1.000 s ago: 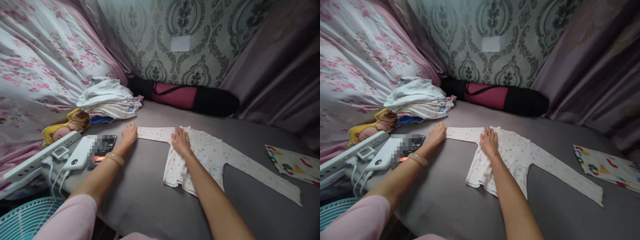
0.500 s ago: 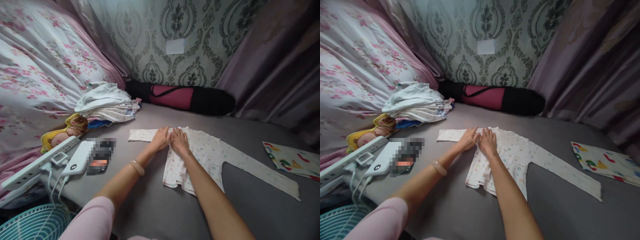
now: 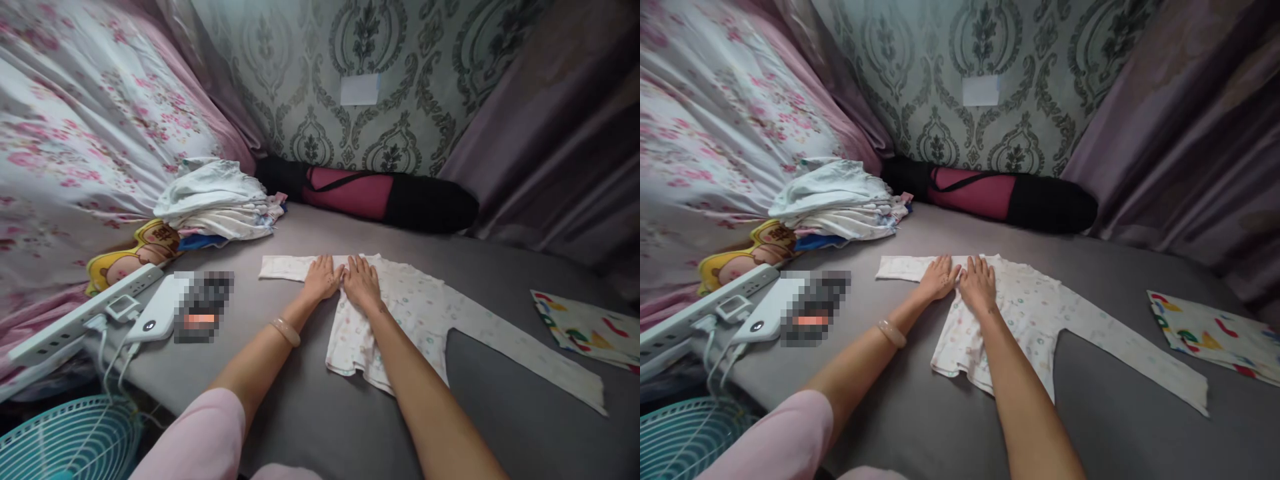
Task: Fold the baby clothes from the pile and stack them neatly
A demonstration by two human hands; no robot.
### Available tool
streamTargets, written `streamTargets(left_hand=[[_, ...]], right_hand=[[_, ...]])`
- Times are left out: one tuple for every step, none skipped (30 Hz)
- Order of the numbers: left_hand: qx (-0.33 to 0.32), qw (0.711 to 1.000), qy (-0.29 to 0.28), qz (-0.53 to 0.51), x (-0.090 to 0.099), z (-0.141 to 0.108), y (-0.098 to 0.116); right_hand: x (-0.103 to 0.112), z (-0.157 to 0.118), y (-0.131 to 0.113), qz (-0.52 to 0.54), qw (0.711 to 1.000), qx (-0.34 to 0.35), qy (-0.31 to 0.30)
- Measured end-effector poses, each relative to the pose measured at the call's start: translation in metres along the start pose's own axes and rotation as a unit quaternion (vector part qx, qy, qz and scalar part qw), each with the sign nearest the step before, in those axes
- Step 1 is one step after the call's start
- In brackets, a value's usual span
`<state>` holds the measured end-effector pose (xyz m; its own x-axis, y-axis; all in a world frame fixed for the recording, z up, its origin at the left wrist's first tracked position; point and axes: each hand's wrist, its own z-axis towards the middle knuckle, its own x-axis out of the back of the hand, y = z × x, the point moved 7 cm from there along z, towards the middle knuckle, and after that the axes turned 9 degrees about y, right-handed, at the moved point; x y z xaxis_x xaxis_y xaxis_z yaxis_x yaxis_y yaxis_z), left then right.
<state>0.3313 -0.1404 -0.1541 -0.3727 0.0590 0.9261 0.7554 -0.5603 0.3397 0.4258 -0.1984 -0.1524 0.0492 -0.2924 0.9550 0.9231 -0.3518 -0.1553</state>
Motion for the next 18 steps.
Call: streamTargets(left_hand=[[0.005,1.0,0.009,0.022,0.003,-0.001,-0.009],[0.009,0.999,0.018,0.042,0.005,-0.002,-0.018],[0.015,0.998,0.026,0.061,0.008,-0.003,-0.026],[0.024,0.996,0.031,0.076,0.01,-0.004,-0.034],[0.03,0.995,0.034,0.087,0.012,-0.004,-0.042],[0.038,0.994,0.034,0.096,0.014,-0.005,-0.049],[0.046,0.993,0.034,0.101,0.017,-0.006,-0.055],[0.054,0.992,0.035,0.105,0.02,-0.007,-0.062],[0.062,0.991,0.037,0.109,0.023,-0.008,-0.068],[0.069,0.99,0.04,0.113,0.027,-0.009,-0.076],[0.076,0.989,0.044,0.117,0.031,-0.01,-0.083],[0.083,0.988,0.047,0.12,0.035,-0.011,-0.092],[0.088,0.987,0.05,0.122,0.039,-0.012,-0.1],[0.092,0.987,0.051,0.123,0.043,-0.013,-0.108],[0.095,0.987,0.052,0.122,0.047,-0.014,-0.116],[0.097,0.986,0.053,0.122,0.05,-0.015,-0.124],[0.096,0.986,0.053,0.123,0.052,-0.015,-0.13],[0.094,0.986,0.053,0.126,0.054,-0.015,-0.134]], right_hand=[[0.0,0.001,0.0,0.004,1.0,-0.004,0.005],[-0.001,0.001,0.0,0.006,1.0,-0.008,0.005],[-0.002,0.002,0.0,0.007,1.0,-0.009,0.003],[-0.003,0.002,0.0,0.007,1.0,-0.009,0.0],[-0.003,0.003,0.0,0.007,1.0,-0.01,-0.003],[-0.003,0.003,0.001,0.006,1.0,-0.012,-0.006],[-0.003,0.003,0.001,0.007,1.0,-0.013,-0.008],[-0.003,0.003,0.001,0.007,1.0,-0.013,-0.01],[-0.003,0.003,0.001,0.008,1.0,-0.013,-0.011],[-0.003,0.003,0.001,0.008,1.0,-0.012,-0.011],[-0.003,0.003,0.001,0.008,1.0,-0.011,-0.011],[-0.004,0.003,0.001,0.007,1.0,-0.01,-0.01],[-0.004,0.003,0.001,0.007,1.0,-0.01,-0.01],[-0.004,0.003,0.001,0.007,1.0,-0.01,-0.009],[-0.004,0.003,0.001,0.008,1.0,-0.012,-0.008],[-0.004,0.003,0.001,0.007,1.0,-0.017,-0.007],[-0.004,0.003,0.002,0.006,1.0,-0.023,-0.005],[-0.004,0.003,0.003,0.005,1.0,-0.028,-0.004]])
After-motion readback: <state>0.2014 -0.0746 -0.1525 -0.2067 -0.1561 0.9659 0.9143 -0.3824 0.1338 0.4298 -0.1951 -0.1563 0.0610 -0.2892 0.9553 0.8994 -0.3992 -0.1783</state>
